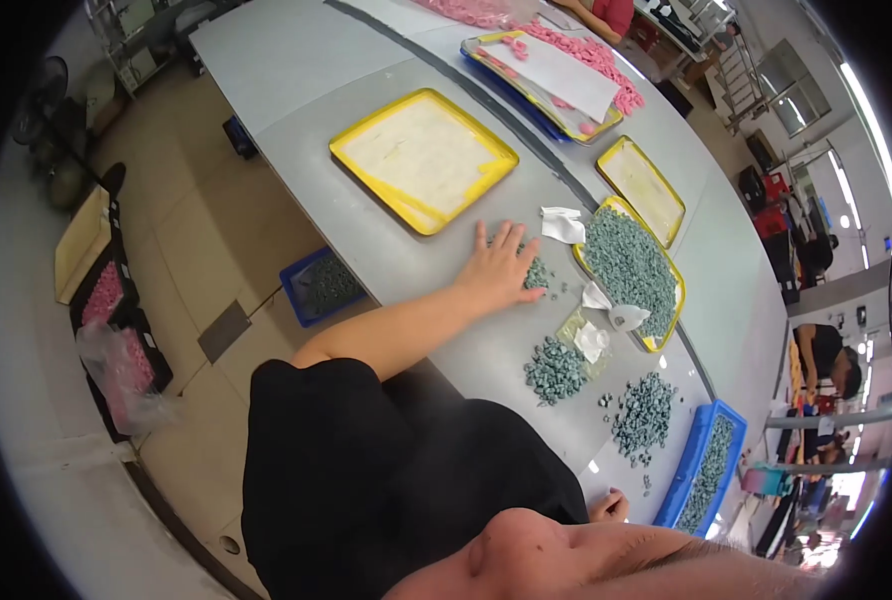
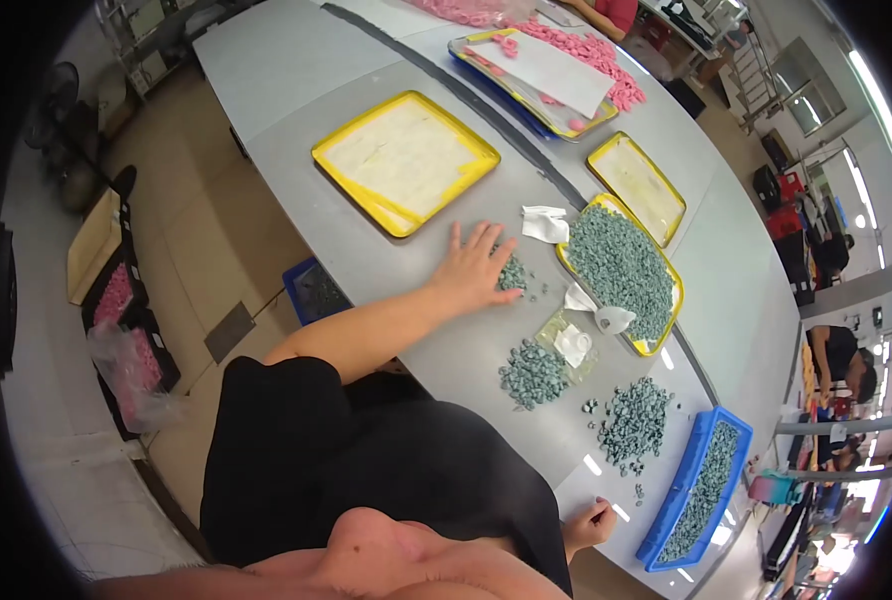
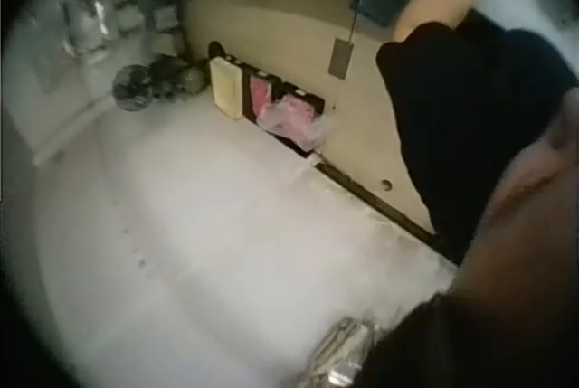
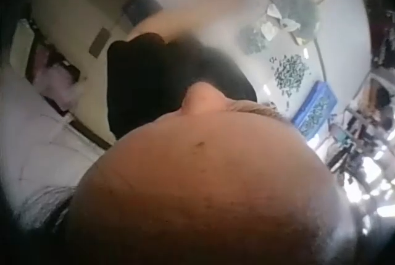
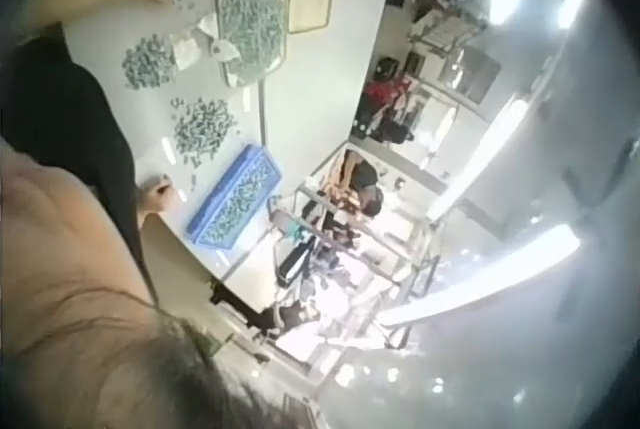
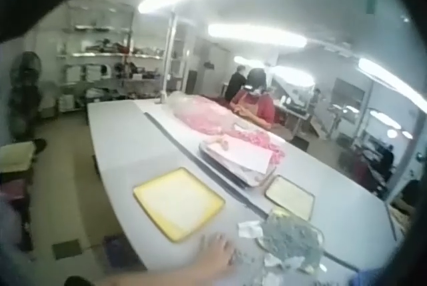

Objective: Packaging small plastic parts into small plastic bags at a factory workbench.

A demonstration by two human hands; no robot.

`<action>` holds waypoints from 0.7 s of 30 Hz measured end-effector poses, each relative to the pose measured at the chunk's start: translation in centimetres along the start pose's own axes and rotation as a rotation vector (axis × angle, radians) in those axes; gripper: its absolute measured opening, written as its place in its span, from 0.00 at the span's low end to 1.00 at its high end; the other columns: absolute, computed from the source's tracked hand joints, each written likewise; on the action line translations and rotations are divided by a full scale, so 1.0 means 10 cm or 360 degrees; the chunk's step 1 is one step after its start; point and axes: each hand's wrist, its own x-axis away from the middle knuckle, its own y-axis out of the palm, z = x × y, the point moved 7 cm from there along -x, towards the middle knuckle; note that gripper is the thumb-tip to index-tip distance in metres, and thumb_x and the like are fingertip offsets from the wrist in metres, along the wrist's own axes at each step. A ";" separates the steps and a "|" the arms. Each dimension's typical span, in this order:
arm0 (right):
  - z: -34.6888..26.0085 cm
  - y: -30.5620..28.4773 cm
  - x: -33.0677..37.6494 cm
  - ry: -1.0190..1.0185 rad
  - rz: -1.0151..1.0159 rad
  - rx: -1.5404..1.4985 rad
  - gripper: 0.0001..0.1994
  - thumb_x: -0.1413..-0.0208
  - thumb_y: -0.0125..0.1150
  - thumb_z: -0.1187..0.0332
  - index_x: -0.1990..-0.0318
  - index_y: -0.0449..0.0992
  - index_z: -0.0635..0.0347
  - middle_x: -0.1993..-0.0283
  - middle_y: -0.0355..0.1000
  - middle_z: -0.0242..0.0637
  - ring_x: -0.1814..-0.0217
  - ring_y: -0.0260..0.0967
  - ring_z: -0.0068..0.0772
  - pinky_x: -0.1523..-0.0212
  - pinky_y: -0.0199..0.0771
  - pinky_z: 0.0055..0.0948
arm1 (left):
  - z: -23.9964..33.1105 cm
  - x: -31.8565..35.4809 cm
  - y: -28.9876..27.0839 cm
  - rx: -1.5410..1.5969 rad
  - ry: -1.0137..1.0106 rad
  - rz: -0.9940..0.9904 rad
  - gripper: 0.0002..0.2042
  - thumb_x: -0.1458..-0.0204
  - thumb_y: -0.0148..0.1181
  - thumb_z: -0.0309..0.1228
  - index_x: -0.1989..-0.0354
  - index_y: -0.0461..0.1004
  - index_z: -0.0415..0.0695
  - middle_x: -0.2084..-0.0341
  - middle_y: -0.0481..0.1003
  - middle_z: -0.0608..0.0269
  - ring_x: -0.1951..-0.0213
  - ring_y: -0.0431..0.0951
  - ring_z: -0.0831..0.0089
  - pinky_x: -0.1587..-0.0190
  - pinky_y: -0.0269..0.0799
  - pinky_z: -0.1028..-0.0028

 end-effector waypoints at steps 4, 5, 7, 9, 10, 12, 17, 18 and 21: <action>-0.07 0.00 -0.10 -0.0155 -0.0083 -0.0094 0.10 0.45 0.48 0.71 0.74 0.73 0.64 0.78 0.66 0.38 0.78 0.62 0.35 0.77 0.60 0.30 | 0.02 0.00 0.01 0.0004 -0.0056 0.0049 0.38 0.59 0.58 0.56 0.44 0.60 0.40 0.43 0.54 0.44 0.38 0.50 0.50 0.41 0.39 0.38; -0.12 -0.03 -0.12 -0.0144 -0.0153 -0.0077 0.09 0.45 0.48 0.71 0.73 0.73 0.63 0.77 0.66 0.38 0.78 0.62 0.34 0.77 0.60 0.30 | 0.04 0.01 0.01 0.0018 -0.0062 0.0094 0.38 0.59 0.58 0.56 0.45 0.60 0.40 0.44 0.55 0.44 0.38 0.50 0.50 0.41 0.40 0.38; -0.09 0.03 -0.12 -0.0158 -0.0228 -0.0082 0.09 0.44 0.49 0.70 0.73 0.73 0.63 0.77 0.66 0.38 0.78 0.62 0.34 0.77 0.60 0.29 | 0.10 -0.02 0.03 0.0011 -0.0060 0.0066 0.38 0.59 0.58 0.56 0.45 0.60 0.39 0.43 0.55 0.44 0.38 0.50 0.50 0.41 0.41 0.39; 0.10 0.00 -0.02 -0.0150 -0.0080 -0.0045 0.09 0.44 0.49 0.70 0.71 0.73 0.62 0.76 0.67 0.38 0.78 0.62 0.34 0.77 0.61 0.29 | 0.09 0.00 0.01 0.0010 -0.0075 0.0047 0.38 0.58 0.57 0.56 0.44 0.60 0.39 0.43 0.54 0.44 0.38 0.50 0.50 0.41 0.41 0.39; 0.11 0.02 0.02 -0.0180 -0.0092 -0.0064 0.09 0.44 0.49 0.70 0.71 0.73 0.62 0.76 0.67 0.38 0.78 0.62 0.34 0.77 0.61 0.29 | 0.07 0.02 0.01 0.0045 -0.0073 0.0044 0.38 0.57 0.56 0.56 0.45 0.60 0.38 0.43 0.54 0.43 0.38 0.50 0.49 0.41 0.41 0.39; 0.18 0.05 0.04 -0.0035 -0.0104 -0.0006 0.09 0.44 0.49 0.69 0.72 0.73 0.62 0.76 0.67 0.38 0.78 0.63 0.34 0.76 0.62 0.29 | 0.03 0.07 0.02 0.0081 -0.0096 0.0069 0.38 0.56 0.56 0.56 0.45 0.60 0.38 0.43 0.54 0.42 0.39 0.50 0.49 0.41 0.41 0.40; 0.21 0.07 0.11 -0.0073 -0.0031 -0.0006 0.09 0.44 0.49 0.68 0.72 0.72 0.62 0.76 0.68 0.38 0.77 0.63 0.34 0.76 0.63 0.29 | -0.05 0.15 -0.01 0.0153 -0.0035 -0.0013 0.37 0.54 0.53 0.57 0.45 0.60 0.38 0.44 0.54 0.40 0.39 0.51 0.47 0.40 0.40 0.41; 0.21 0.06 0.12 -0.0046 -0.0050 0.0012 0.09 0.44 0.49 0.68 0.72 0.72 0.62 0.76 0.68 0.39 0.77 0.64 0.35 0.76 0.63 0.29 | -0.08 0.17 -0.03 0.0159 -0.0028 -0.0005 0.37 0.54 0.53 0.57 0.45 0.60 0.38 0.44 0.54 0.40 0.39 0.51 0.47 0.40 0.40 0.41; 0.12 0.05 0.10 -0.0120 0.0034 0.0097 0.10 0.44 0.49 0.67 0.72 0.72 0.62 0.76 0.68 0.40 0.77 0.64 0.37 0.76 0.63 0.31 | -0.15 0.20 -0.06 0.0225 -0.0030 0.0018 0.37 0.54 0.52 0.57 0.45 0.61 0.38 0.44 0.54 0.40 0.38 0.50 0.47 0.39 0.39 0.42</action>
